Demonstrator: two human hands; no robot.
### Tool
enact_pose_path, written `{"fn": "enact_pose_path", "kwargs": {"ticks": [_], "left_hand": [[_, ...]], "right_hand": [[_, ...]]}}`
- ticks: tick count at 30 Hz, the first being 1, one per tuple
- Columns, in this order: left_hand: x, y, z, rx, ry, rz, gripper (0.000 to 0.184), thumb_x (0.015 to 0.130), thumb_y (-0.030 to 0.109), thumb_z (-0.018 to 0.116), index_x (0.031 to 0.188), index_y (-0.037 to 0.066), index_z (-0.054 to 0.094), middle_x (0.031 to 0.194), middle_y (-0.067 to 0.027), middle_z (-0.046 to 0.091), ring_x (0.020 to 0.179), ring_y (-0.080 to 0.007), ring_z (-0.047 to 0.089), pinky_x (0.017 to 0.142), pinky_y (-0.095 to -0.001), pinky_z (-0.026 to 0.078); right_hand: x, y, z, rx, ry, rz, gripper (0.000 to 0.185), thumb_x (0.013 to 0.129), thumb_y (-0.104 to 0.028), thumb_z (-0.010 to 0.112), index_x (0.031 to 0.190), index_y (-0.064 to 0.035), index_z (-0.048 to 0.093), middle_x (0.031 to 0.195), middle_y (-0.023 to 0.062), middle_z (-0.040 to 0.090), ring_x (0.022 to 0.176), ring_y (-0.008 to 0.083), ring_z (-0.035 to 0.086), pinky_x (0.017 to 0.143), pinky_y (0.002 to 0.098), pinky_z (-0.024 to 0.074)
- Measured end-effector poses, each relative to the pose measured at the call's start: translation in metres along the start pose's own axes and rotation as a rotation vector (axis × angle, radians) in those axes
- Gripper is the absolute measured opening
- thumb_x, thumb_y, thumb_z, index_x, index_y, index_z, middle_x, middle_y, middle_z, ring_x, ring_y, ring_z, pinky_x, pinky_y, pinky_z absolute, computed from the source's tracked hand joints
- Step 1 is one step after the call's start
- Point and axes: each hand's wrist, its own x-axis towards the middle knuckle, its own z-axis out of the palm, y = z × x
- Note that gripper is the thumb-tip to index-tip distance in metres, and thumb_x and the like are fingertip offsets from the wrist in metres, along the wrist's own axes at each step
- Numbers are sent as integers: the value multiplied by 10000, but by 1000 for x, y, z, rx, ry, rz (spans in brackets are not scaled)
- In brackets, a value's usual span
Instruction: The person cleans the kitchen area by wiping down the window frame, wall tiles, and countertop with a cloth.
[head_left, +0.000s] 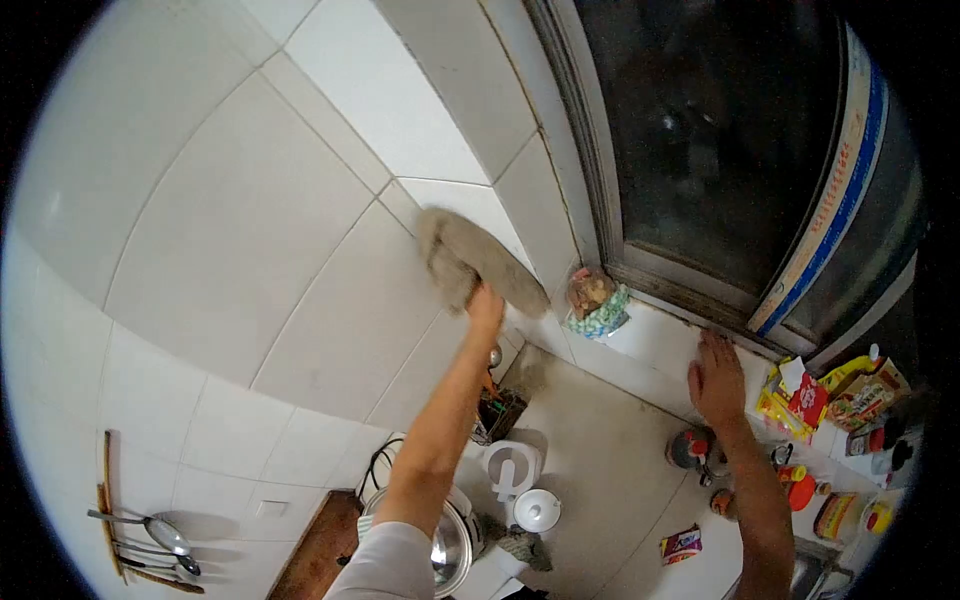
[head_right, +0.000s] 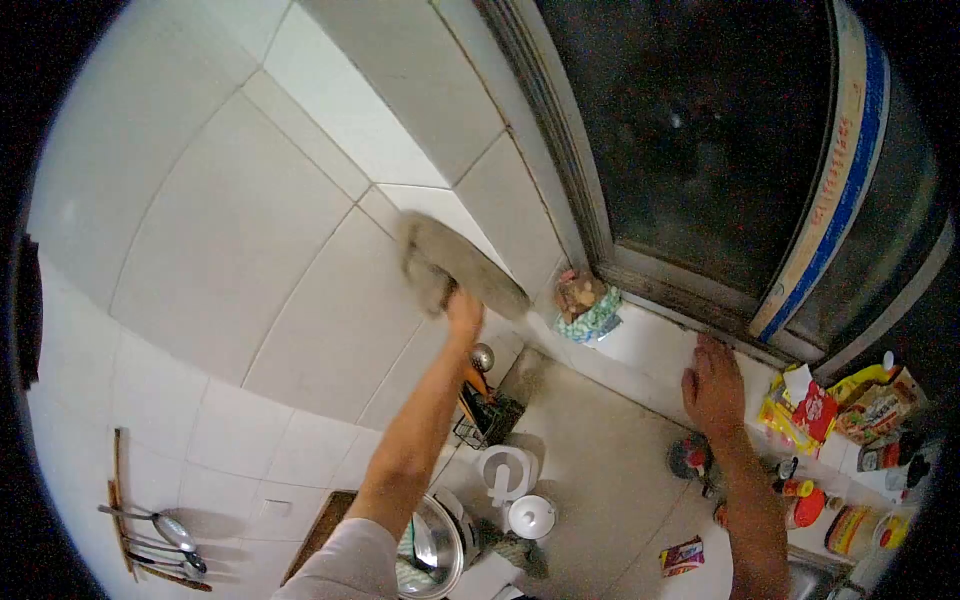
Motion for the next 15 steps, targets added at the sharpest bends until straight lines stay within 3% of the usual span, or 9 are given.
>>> {"fn": "enact_pose_path", "kwargs": {"ticks": [1, 3, 5, 8, 11, 12, 15], "left_hand": [[-15, 49, -47, -73, -111, -77, 568, 1067, 361, 496, 1494, -14, 485, 1489, -238, 534, 1369, -405, 484, 1169, -476, 344], [-10, 84, -57, -403, -114, -353, 527, 1068, 350, 513, 1427, -35, 533, 1404, -209, 593, 1265, -357, 559, 1098, -445, 413], [37, 144, -115, -1143, 92, -815, 492, 1072, 329, 520, 1366, -64, 562, 1330, -176, 621, 1190, -302, 581, 1045, -410, 446], [113, 181, -165, -997, 333, -472, 416, 1086, 342, 501, 1116, -51, 631, 1104, -113, 675, 1025, -241, 608, 942, -365, 471], [248, 116, -165, -587, 594, 36, 242, 1020, 234, 628, 1039, -3, 677, 1041, -90, 719, 921, -235, 675, 876, -352, 540], [255, 179, -232, -786, 547, -91, 225, 1023, 225, 628, 1026, 3, 659, 1030, -75, 708, 898, -220, 675, 835, -341, 549], [332, 173, -286, -917, 571, -63, 284, 1049, 265, 580, 962, 0, 635, 929, -83, 671, 842, -218, 635, 798, -355, 523]], "right_hand": [[2, 0, -1, 10, 21, -26, 410, 931, -141, 605, 1288, 59, 577, 1444, 247, 549, 1345, 437, 518, 1205, 552, 359], [-1, 1, 0, 35, 57, -62, 375, 918, -141, 612, 1235, 57, 582, 1438, 266, 542, 1308, 462, 532, 1187, 565, 375], [-3, 0, -2, 21, 34, -64, 367, 918, -141, 612, 1226, 57, 584, 1435, 268, 544, 1308, 461, 532, 1182, 562, 379], [1, 0, -1, 56, 39, -53, 357, 918, -143, 611, 1213, 58, 591, 1434, 273, 544, 1307, 460, 533, 1180, 557, 383], [-2, 1, -5, 85, 34, -25, 353, 925, -154, 610, 1207, 58, 602, 1435, 273, 548, 1304, 452, 540, 1187, 550, 379], [-2, 1, -5, 93, 30, -17, 353, 928, -159, 609, 1206, 57, 606, 1435, 271, 550, 1303, 448, 544, 1191, 547, 377], [-5, 6, 4, 38, 67, -38, 382, 942, -186, 610, 1235, 58, 604, 1427, 262, 555, 1306, 436, 550, 1201, 542, 369]]}}
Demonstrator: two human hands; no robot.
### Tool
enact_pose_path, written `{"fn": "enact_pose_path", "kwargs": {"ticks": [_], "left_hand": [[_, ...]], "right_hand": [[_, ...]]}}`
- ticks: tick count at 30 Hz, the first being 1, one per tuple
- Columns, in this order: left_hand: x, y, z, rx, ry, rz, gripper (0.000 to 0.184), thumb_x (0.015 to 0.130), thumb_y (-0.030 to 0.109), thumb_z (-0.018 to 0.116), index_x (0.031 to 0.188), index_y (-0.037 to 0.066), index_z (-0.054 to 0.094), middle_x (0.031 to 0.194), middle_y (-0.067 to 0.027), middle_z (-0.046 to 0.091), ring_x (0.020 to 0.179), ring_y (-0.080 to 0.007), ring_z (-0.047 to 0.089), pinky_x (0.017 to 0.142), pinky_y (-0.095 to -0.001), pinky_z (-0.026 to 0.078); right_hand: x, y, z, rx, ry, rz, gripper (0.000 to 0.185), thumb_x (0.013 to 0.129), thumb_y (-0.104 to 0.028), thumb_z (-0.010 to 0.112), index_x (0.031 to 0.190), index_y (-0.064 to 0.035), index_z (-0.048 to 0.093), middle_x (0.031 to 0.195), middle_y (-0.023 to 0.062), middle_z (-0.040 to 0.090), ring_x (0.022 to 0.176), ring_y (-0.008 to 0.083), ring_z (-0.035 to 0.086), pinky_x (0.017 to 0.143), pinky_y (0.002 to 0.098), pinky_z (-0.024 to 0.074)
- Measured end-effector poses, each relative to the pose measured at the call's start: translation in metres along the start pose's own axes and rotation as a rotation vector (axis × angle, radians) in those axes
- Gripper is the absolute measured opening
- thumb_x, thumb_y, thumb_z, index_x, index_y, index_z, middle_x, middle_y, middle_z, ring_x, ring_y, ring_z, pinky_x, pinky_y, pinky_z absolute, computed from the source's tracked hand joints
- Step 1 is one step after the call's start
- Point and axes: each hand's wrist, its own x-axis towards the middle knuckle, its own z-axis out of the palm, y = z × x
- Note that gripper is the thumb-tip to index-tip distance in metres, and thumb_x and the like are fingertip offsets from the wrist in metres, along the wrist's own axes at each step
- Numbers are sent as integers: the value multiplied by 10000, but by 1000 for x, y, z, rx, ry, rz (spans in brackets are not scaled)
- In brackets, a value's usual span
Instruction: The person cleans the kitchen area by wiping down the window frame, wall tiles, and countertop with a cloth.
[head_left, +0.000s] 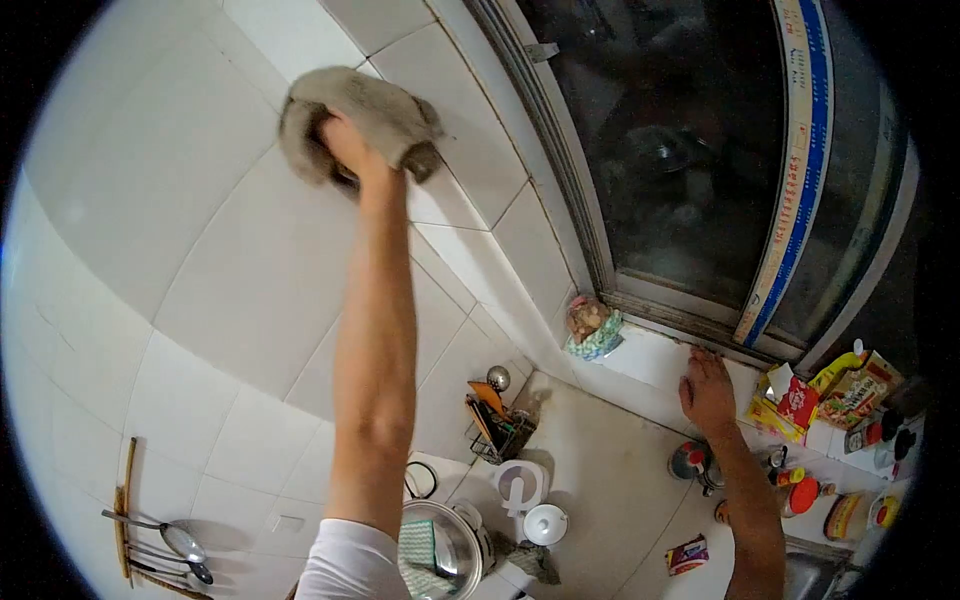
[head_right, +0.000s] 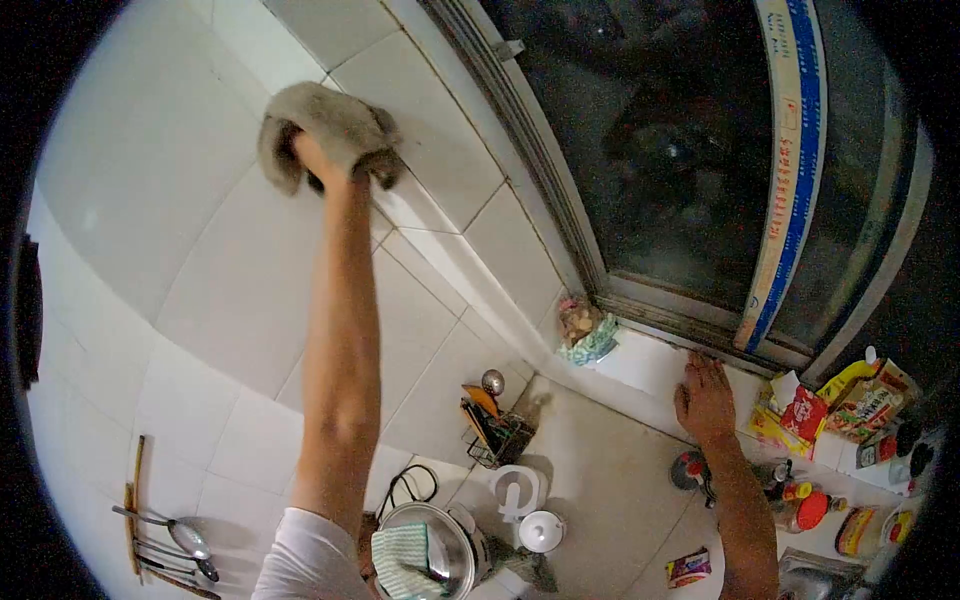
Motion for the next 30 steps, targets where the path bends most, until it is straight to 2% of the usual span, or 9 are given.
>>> {"fn": "enact_pose_path", "kwargs": {"ticks": [2, 6, 8, 11, 14, 17, 21, 26, 30], "left_hand": [[20, 27, -5, -145, -49, -149, 175, 1027, 204, 616, 1006, 31, 634, 937, -52, 655, 852, -201, 631, 791, -359, 533], [-12, 35, -1, 340, -104, 143, 563, 1080, 437, 479, 1082, -87, 684, 1046, -140, 730, 913, -258, 659, 892, -357, 499], [-22, 65, -3, 233, -197, -168, 795, 1058, 607, 423, 1186, -141, 659, 1190, -216, 714, 1076, -311, 660, 989, -382, 480], [-38, 102, 10, 339, -91, -249, 920, 1021, 674, 447, 1249, -202, 610, 1321, -306, 648, 1271, -396, 596, 1113, -407, 413], [-53, 92, 19, 396, -230, 133, 816, 984, 660, 548, 1266, -95, 673, 1308, -209, 695, 1271, -343, 618, 1116, -372, 415], [-90, 85, 33, 384, -305, 140, 688, 1031, 514, 557, 1466, -17, 517, 1524, -156, 534, 1444, -326, 446, 1208, -411, 317], [-114, -16, 18, 626, -254, 640, 632, 1026, 401, 611, 1534, 53, 470, 1603, -158, 437, 1513, -354, 332, 1252, -496, 218], [-245, -57, -30, 951, -470, 422, 713, 989, 435, 611, 1588, 106, 409, 1665, -159, 334, 1565, -407, 198, 1295, -528, 51], [-287, -23, -65, 904, -520, 446, 674, 982, 397, 635, 1574, 157, 421, 1587, -146, 436, 1496, -358, 329, 1274, -498, 179]], "right_hand": [[-1, -1, -2, 2, -9, 9, 409, 952, -202, 604, 1265, 61, 595, 1417, 257, 560, 1315, 429, 549, 1207, 539, 364], [-2, 4, 1, 17, -56, 6, 433, 962, -209, 596, 1296, 66, 576, 1409, 251, 563, 1332, 427, 541, 1214, 537, 357], [-2, 1, -1, -23, -37, 10, 423, 959, -195, 599, 1291, 66, 575, 1412, 247, 564, 1329, 427, 542, 1213, 539, 357], [1, -7, -6, -32, -17, -8, 413, 959, -182, 600, 1290, 62, 573, 1413, 250, 563, 1322, 430, 543, 1208, 540, 362], [4, -7, -11, -14, -36, -4, 448, 954, -175, 603, 1327, 66, 546, 1432, 269, 551, 1321, 441, 542, 1207, 539, 367], [3, -2, -5, -65, -26, -32, 443, 961, -188, 602, 1321, 66, 555, 1416, 272, 557, 1306, 438, 548, 1196, 539, 377], [1, -1, -1, -40, -38, 12, 450, 963, -201, 604, 1321, 70, 563, 1397, 270, 568, 1284, 439, 555, 1186, 537, 388], [-2, 3, -2, -15, -25, -24, 448, 961, -210, 594, 1311, 71, 576, 1399, 270, 568, 1287, 445, 554, 1186, 525, 394], [-1, 2, -3, -20, -11, 3, 417, 965, -220, 585, 1270, 64, 599, 1399, 256, 576, 1306, 428, 552, 1188, 523, 392]]}}
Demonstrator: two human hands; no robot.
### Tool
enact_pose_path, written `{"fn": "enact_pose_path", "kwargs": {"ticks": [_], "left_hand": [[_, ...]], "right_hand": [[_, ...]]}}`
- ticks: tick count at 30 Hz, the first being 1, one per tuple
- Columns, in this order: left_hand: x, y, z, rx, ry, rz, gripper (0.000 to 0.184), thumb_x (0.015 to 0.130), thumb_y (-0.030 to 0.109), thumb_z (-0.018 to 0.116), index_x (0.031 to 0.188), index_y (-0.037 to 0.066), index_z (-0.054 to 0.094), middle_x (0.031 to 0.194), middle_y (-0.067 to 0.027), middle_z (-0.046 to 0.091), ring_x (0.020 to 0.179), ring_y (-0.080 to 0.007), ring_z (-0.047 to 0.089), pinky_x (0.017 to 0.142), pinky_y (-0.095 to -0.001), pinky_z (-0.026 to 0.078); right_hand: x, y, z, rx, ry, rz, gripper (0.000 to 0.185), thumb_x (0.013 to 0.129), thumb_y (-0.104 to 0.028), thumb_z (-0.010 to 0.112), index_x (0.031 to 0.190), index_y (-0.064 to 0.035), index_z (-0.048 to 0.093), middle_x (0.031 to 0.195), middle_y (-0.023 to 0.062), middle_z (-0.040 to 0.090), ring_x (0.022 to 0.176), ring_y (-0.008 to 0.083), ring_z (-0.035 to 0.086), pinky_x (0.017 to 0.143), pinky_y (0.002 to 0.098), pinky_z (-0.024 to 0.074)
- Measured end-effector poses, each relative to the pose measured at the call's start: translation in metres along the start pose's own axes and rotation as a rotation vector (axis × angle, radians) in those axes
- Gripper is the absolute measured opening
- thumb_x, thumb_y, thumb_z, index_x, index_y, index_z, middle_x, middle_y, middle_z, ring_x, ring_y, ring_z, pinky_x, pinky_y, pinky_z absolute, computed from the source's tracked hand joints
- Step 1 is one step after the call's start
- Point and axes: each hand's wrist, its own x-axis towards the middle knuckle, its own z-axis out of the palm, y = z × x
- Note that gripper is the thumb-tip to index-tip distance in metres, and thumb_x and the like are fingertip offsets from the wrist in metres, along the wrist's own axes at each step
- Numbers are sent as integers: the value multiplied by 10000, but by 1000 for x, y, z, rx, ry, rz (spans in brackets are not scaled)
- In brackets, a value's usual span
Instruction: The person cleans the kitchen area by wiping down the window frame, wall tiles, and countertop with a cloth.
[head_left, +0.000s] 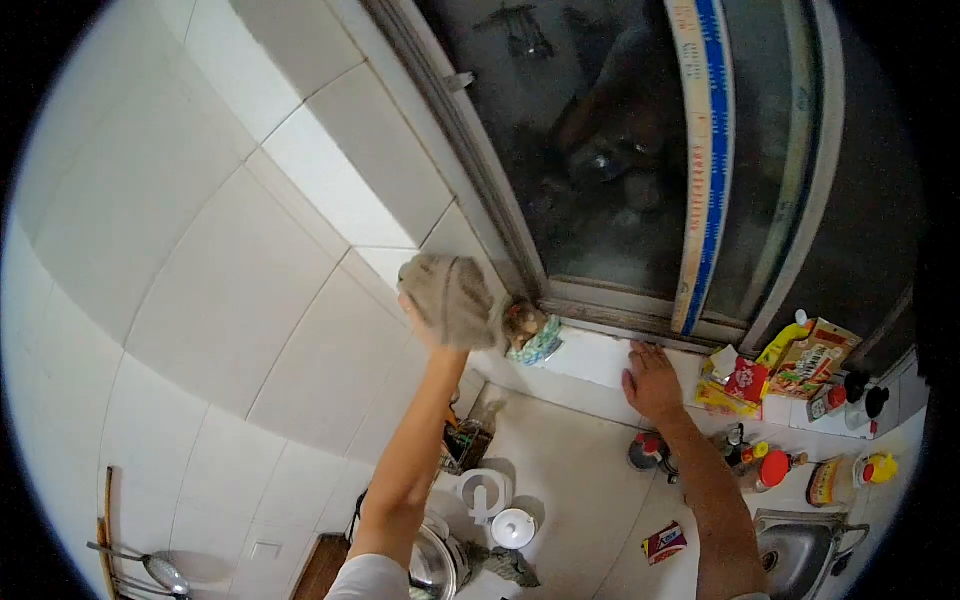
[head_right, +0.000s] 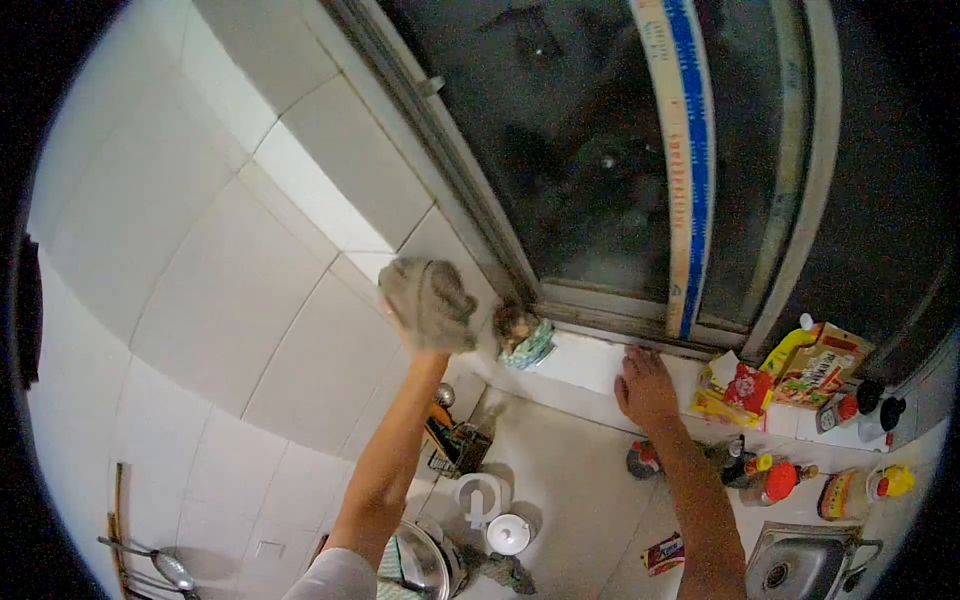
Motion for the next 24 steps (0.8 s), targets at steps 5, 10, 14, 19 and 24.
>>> {"fn": "enact_pose_path", "kwargs": {"ticks": [5, 10, 14, 19, 24], "left_hand": [[54, 18, -67, -182, -58, 114, 618, 906, 279, 738, 1473, 123, 549, 1520, -152, 521, 1473, -336, 391, 1263, -486, 237], [217, 34, -52, -292, 426, 465, 678, 804, 289, 844, 1403, 92, 591, 1397, -118, 609, 1346, -340, 500, 1201, -470, 335], [324, 63, -45, -210, 422, 332, 689, 836, 378, 780, 1418, 84, 555, 1429, -137, 550, 1379, -327, 451, 1167, -463, 360], [289, 123, -14, -233, 210, 141, 651, 844, 434, 737, 1409, 148, 586, 1457, -157, 505, 1411, -375, 393, 1162, -525, 309], [162, 123, 95, -313, 273, 374, 471, 848, 370, 684, 1267, 157, 654, 1261, -130, 617, 1249, -342, 508, 1103, -453, 348]], "right_hand": [[-2, -2, -1, 21, 56, -13, 384, 974, -234, 585, 1225, 55, 621, 1410, 230, 580, 1339, 374, 545, 1191, 526, 380], [-4, 3, 5, 31, 50, -2, 390, 976, -246, 594, 1221, 57, 621, 1418, 215, 579, 1360, 363, 528, 1195, 520, 374], [0, -2, -4, 36, 6, 34, 386, 979, -244, 597, 1226, 52, 620, 1418, 213, 579, 1368, 356, 523, 1197, 513, 373], [3, 3, 1, 24, 43, 1, 351, 977, -233, 595, 1189, 46, 623, 1388, 218, 596, 1348, 363, 536, 1197, 519, 378], [2, -2, -3, 21, 62, 3, 342, 969, -229, 604, 1173, 45, 630, 1384, 221, 598, 1338, 364, 542, 1193, 524, 384]]}}
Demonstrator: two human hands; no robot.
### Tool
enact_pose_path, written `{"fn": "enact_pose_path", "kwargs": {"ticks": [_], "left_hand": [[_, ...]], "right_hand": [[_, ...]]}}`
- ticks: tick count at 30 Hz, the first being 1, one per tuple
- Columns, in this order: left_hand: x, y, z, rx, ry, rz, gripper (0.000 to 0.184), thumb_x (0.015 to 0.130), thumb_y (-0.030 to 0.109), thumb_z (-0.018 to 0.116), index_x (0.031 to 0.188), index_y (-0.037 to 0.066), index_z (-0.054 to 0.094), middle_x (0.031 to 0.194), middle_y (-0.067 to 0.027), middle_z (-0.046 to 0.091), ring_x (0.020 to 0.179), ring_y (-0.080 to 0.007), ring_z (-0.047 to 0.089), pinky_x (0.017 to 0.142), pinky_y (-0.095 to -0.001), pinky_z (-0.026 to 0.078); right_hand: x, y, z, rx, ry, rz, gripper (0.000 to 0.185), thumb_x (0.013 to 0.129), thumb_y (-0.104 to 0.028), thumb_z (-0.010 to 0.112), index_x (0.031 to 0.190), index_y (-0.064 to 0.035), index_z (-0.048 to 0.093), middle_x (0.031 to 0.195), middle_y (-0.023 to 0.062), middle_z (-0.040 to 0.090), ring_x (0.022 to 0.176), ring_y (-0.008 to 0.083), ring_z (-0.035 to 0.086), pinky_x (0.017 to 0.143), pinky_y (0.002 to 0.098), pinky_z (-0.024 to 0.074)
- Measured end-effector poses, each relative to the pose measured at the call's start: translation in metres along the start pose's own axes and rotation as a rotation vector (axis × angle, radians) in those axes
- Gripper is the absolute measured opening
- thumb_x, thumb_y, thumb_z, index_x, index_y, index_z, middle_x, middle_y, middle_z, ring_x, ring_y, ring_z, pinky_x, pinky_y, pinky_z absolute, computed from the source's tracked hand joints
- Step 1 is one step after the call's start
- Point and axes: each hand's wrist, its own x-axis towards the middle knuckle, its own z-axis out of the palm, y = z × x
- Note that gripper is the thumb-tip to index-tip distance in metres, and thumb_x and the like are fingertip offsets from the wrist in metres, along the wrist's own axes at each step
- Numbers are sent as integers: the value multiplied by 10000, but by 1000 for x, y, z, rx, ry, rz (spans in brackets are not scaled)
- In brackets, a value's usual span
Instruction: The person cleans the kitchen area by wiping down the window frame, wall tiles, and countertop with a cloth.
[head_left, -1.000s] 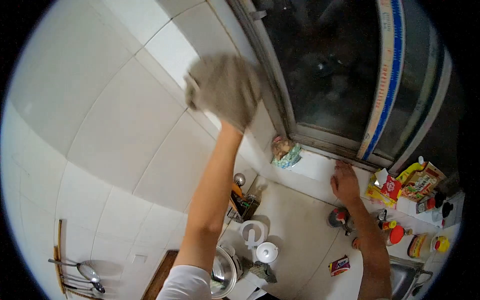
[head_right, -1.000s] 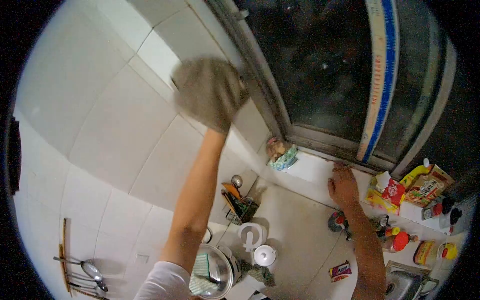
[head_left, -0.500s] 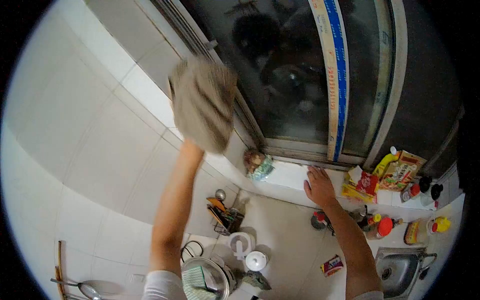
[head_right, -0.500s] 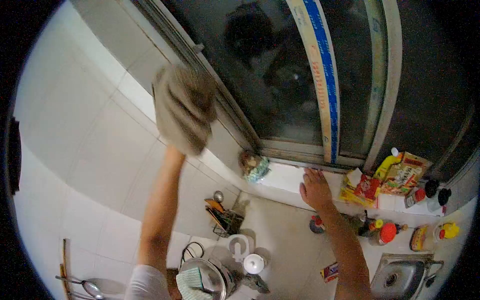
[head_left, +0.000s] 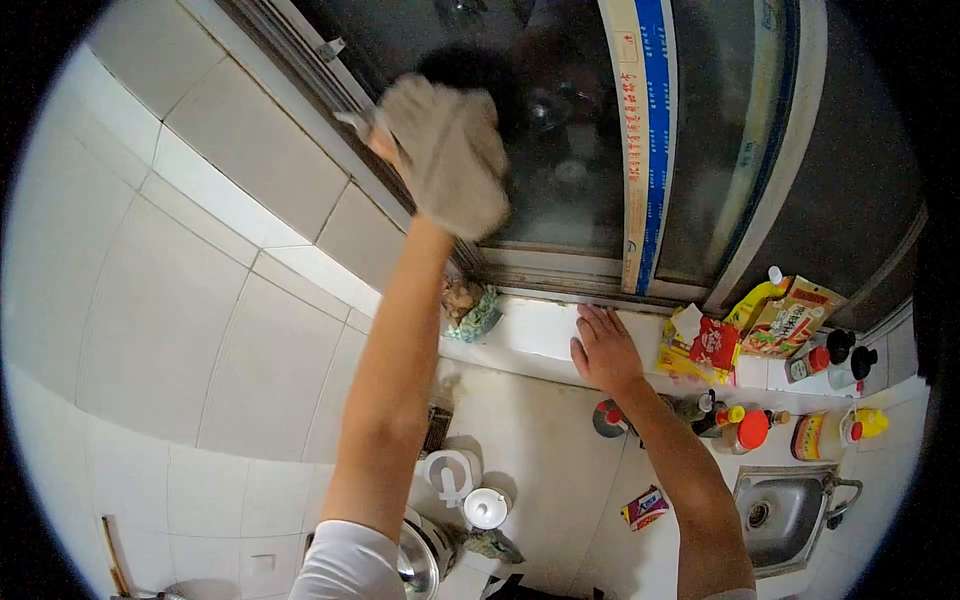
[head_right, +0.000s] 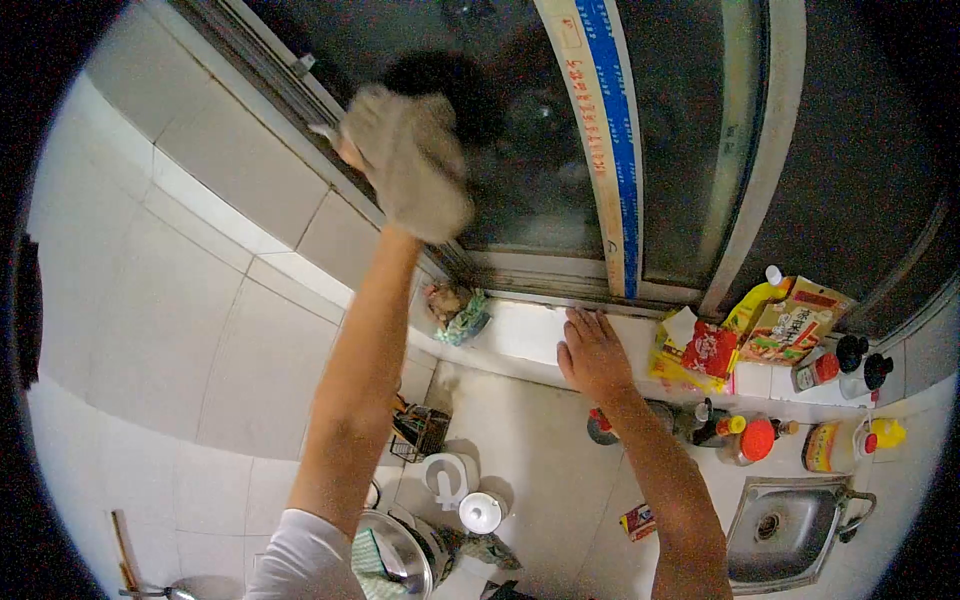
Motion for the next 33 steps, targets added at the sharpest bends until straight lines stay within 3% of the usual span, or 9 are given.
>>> {"fn": "enact_pose_path", "kwargs": {"ticks": [10, 14, 16, 17, 22, 25, 27, 30, 33], "left_hand": [[-181, 78, 22, -431, -444, -638, 564, 968, 478, 630, 1391, 150, 453, 1345, -129, 498, 1279, -308, 471, 1129, -440, 367], [-129, 54, 3, -1003, -165, -918, 707, 929, 437, 731, 1432, 94, 373, 1342, -168, 453, 1249, -326, 507, 1060, -447, 455], [-54, 62, -24, -1663, 123, -1258, 645, 1036, 579, 533, 1433, 90, 393, 1358, -153, 505, 1258, -308, 534, 1055, -457, 482], [-28, 44, -17, -1439, 97, -1082, 628, 1087, 636, 321, 1413, 110, 425, 1371, -119, 536, 1269, -272, 537, 1118, -434, 433], [125, 9, -24, -552, 338, -444, 653, 1029, 511, 555, 1463, 54, 384, 1438, -145, 494, 1271, -297, 536, 1136, -427, 420], [151, 30, -13, -79, 413, -541, 738, 979, 409, 704, 1505, 46, 333, 1460, -160, 474, 1271, -312, 535, 1122, -428, 438], [113, 102, -18, -1245, 624, -896, 720, 992, 419, 639, 1527, 25, 361, 1497, -231, 451, 1385, -366, 431, 1187, -449, 361], [-13, 139, 35, -751, 94, -792, 652, 965, 302, 596, 1501, -18, 407, 1442, -301, 465, 1324, -449, 434, 1145, -519, 357], [-124, 174, 39, -187, -409, -366, 468, 925, 195, 580, 1326, -46, 574, 1354, -282, 509, 1173, -474, 486, 1048, -536, 412]], "right_hand": [[0, 0, 4, -58, -53, -9, 370, 971, -236, 594, 1199, 55, 616, 1388, 228, 601, 1337, 372, 547, 1192, 533, 379], [0, 0, 4, -20, -37, -4, 364, 975, -241, 591, 1189, 51, 623, 1391, 227, 597, 1338, 371, 543, 1192, 529, 375], [-2, 0, 3, -22, -25, -4, 360, 975, -242, 592, 1185, 48, 624, 1398, 224, 591, 1339, 367, 539, 1192, 527, 374], [-2, 1, 3, -34, -18, -10, 357, 973, -240, 594, 1182, 47, 624, 1401, 223, 588, 1339, 365, 537, 1192, 527, 374], [0, -2, -5, 12, -87, 45, 389, 991, -247, 580, 1239, 50, 625, 1435, 216, 579, 1366, 365, 526, 1216, 504, 355], [-1, 3, 4, 18, -22, 17, 360, 971, -236, 598, 1195, 44, 631, 1409, 210, 593, 1353, 359, 530, 1204, 520, 365], [-2, 4, 7, 24, 2, 7, 353, 961, -234, 605, 1183, 40, 632, 1392, 208, 603, 1348, 358, 532, 1196, 526, 373], [-5, 3, 7, 22, -21, 15, 364, 966, -242, 599, 1197, 37, 636, 1397, 209, 604, 1353, 359, 534, 1192, 516, 380], [-4, 6, 11, -19, 8, 4, 375, 965, -247, 602, 1205, 38, 646, 1372, 206, 625, 1305, 363, 574, 1157, 498, 415]]}}
